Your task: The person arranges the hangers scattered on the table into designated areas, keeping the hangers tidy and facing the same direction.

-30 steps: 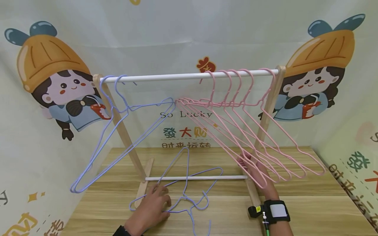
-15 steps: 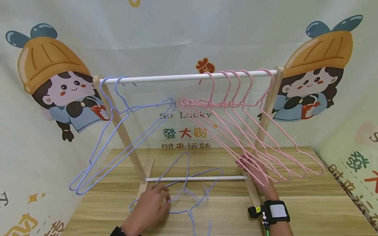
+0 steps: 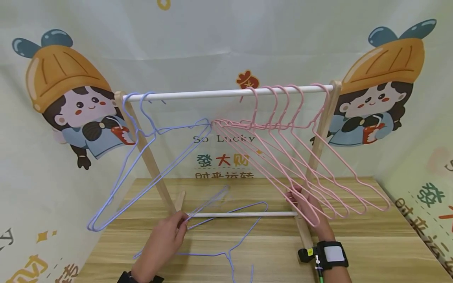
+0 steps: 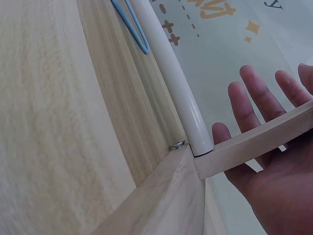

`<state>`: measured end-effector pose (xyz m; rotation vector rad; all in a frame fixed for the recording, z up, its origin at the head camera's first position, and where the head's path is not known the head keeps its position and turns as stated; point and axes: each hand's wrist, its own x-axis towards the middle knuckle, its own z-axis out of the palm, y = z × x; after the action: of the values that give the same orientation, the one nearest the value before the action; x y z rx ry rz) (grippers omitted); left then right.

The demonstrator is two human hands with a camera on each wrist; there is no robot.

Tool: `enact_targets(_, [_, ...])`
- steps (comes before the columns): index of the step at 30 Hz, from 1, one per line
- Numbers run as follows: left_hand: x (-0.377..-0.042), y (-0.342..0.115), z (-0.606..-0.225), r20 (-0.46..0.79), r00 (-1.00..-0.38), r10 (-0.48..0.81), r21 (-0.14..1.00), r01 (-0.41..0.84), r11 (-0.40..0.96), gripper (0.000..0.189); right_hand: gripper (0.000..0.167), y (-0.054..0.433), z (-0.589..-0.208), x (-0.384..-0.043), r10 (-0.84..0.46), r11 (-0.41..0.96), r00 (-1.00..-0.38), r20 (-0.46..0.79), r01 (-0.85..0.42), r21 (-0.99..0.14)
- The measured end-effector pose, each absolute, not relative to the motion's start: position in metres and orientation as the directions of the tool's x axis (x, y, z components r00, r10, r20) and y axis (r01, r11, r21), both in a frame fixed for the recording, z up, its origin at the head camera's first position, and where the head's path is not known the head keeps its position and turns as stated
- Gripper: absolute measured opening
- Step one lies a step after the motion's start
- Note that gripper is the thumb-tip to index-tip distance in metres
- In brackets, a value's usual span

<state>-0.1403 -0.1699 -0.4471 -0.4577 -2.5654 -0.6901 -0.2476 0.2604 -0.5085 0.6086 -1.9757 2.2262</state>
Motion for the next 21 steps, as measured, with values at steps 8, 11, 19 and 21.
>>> enact_targets(8, [-0.131,-0.175,-0.428,0.676,-0.733,0.071,0.349,0.404,0.846,0.007,0.023,0.261,-0.512,-0.249,-0.181,-0.156,-0.907,0.38,-0.355,-0.922])
enact_targets(11, [-0.126,-0.173,-0.419,0.721,-0.692,0.042,0.339,0.405,0.849,0.009,0.025,0.259,-0.511,-0.249,-0.15,-0.089,-0.912,0.383,-0.373,-0.923])
enact_targets(19, [-0.113,-0.168,-0.387,0.816,-0.577,0.038,0.274,0.444,0.853,0.012,0.035,0.264,-0.518,-0.256,-0.139,0.044,-0.936,0.324,-0.333,-0.942])
enact_targets(21, [-0.111,-0.168,-0.378,0.841,-0.539,0.036,0.254,0.454,0.854,0.013,0.034,0.261,-0.514,-0.253,-0.13,0.042,-0.939,0.318,-0.326,-0.944])
